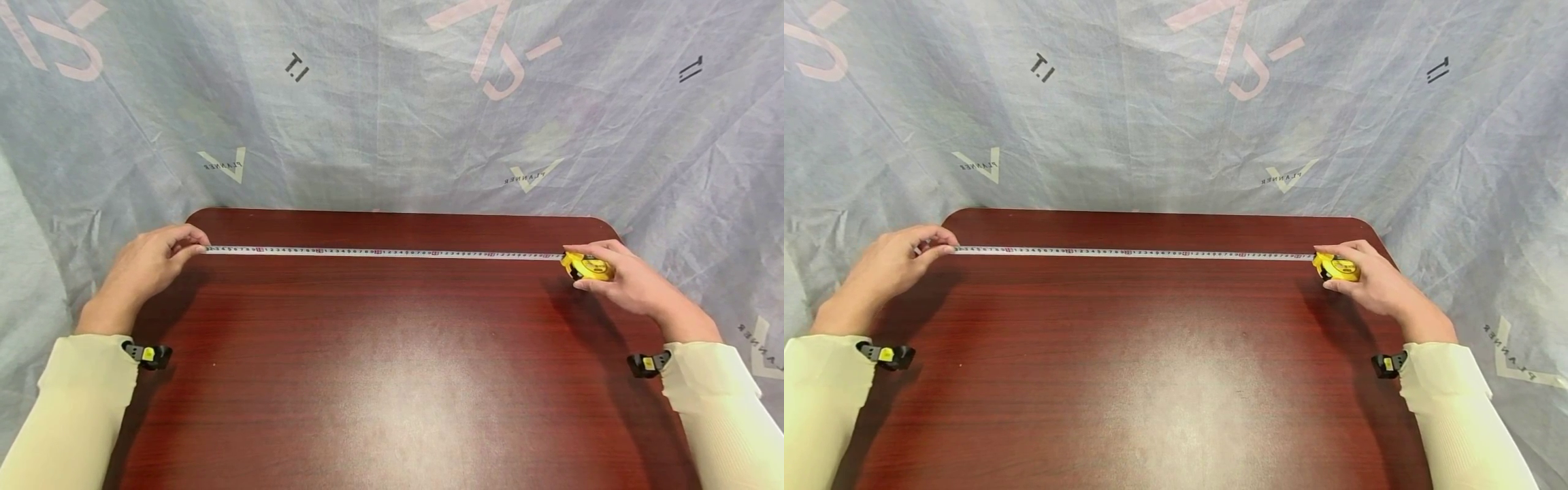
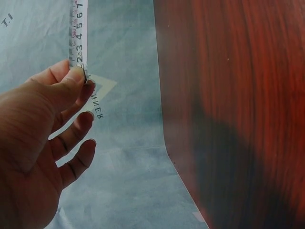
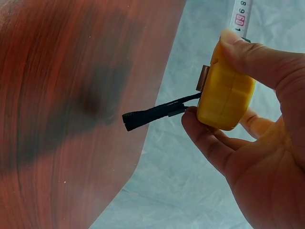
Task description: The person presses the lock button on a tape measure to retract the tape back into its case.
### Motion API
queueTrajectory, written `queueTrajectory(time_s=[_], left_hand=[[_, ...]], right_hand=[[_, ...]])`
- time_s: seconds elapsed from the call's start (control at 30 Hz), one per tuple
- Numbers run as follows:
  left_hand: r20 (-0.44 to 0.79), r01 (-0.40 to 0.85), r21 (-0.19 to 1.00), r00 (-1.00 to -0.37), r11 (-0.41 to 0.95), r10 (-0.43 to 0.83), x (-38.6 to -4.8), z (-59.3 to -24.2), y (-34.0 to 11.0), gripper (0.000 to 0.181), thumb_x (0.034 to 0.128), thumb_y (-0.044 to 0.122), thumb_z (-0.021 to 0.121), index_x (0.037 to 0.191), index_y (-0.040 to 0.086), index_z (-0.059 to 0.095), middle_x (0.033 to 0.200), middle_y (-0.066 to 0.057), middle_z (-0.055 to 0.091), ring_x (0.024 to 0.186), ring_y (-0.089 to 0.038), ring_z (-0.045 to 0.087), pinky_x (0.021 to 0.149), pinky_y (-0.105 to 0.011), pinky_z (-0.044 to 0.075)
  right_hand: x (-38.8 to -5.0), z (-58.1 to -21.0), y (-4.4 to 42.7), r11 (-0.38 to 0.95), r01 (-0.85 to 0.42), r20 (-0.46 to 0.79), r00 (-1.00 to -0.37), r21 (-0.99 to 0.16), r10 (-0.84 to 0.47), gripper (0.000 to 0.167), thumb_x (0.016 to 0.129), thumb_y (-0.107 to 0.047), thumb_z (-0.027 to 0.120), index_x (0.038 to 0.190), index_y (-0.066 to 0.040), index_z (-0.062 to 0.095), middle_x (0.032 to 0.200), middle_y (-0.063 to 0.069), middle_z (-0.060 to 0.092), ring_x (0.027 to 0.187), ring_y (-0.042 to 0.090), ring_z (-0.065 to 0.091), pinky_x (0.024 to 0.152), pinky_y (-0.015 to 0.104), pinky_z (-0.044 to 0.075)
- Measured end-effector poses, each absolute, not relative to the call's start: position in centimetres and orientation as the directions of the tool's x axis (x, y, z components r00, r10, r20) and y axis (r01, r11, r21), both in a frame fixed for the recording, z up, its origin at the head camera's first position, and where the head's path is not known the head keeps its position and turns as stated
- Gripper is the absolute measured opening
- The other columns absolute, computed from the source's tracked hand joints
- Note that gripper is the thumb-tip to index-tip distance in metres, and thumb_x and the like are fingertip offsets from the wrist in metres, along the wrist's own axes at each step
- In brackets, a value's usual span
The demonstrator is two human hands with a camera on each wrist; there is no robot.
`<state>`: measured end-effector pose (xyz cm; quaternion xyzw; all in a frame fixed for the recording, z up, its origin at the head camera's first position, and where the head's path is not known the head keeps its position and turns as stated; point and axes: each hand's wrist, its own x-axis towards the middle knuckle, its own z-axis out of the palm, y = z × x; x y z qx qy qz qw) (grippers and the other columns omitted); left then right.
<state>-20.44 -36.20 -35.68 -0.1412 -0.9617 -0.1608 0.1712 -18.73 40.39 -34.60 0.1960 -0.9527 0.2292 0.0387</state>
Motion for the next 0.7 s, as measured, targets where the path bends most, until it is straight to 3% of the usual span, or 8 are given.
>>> queueTrajectory(time_s=[0.17,0.3,0.7], left_hand=[[0.365,0.321,0.263,-0.906,0.910,0.215,-20.3,-35.7,-36.0,0.007,0.0982,0.020,0.073,0.105,0.022,0.071,0.081,-0.001,0.065,0.072,-0.023,0.054,0.062,-0.046,0.038],[0.359,0.319,0.264,-0.908,0.910,0.214,-20.3,-35.7,-35.9,0.007,0.0984,0.021,0.073,0.105,0.022,0.071,0.082,0.000,0.065,0.073,-0.023,0.054,0.063,-0.046,0.038],[0.350,0.316,0.262,-0.912,0.912,0.215,-20.4,-35.6,-35.7,0.007,0.0990,0.023,0.072,0.106,0.023,0.071,0.081,-0.001,0.065,0.074,-0.023,0.055,0.062,-0.046,0.038]], right_hand=[[-19.0,-34.5,40.0,0.808,-0.418,0.184,-0.908,-0.415,-0.376,0.065,0.086,-0.005,0.084,0.145,-0.015,0.059,0.132,0.019,0.050,0.114,0.027,0.047,0.084,0.028,0.034],[-19.0,-34.5,39.8,0.805,-0.431,0.189,-0.903,-0.409,-0.387,0.065,0.086,-0.007,0.085,0.145,-0.014,0.059,0.132,0.019,0.050,0.114,0.029,0.048,0.084,0.031,0.035],[-18.9,-34.4,38.9,0.798,-0.429,0.193,-0.903,-0.423,-0.383,0.065,0.085,-0.008,0.086,0.145,-0.012,0.060,0.130,0.016,0.051,0.110,0.025,0.049,0.083,0.020,0.035]])
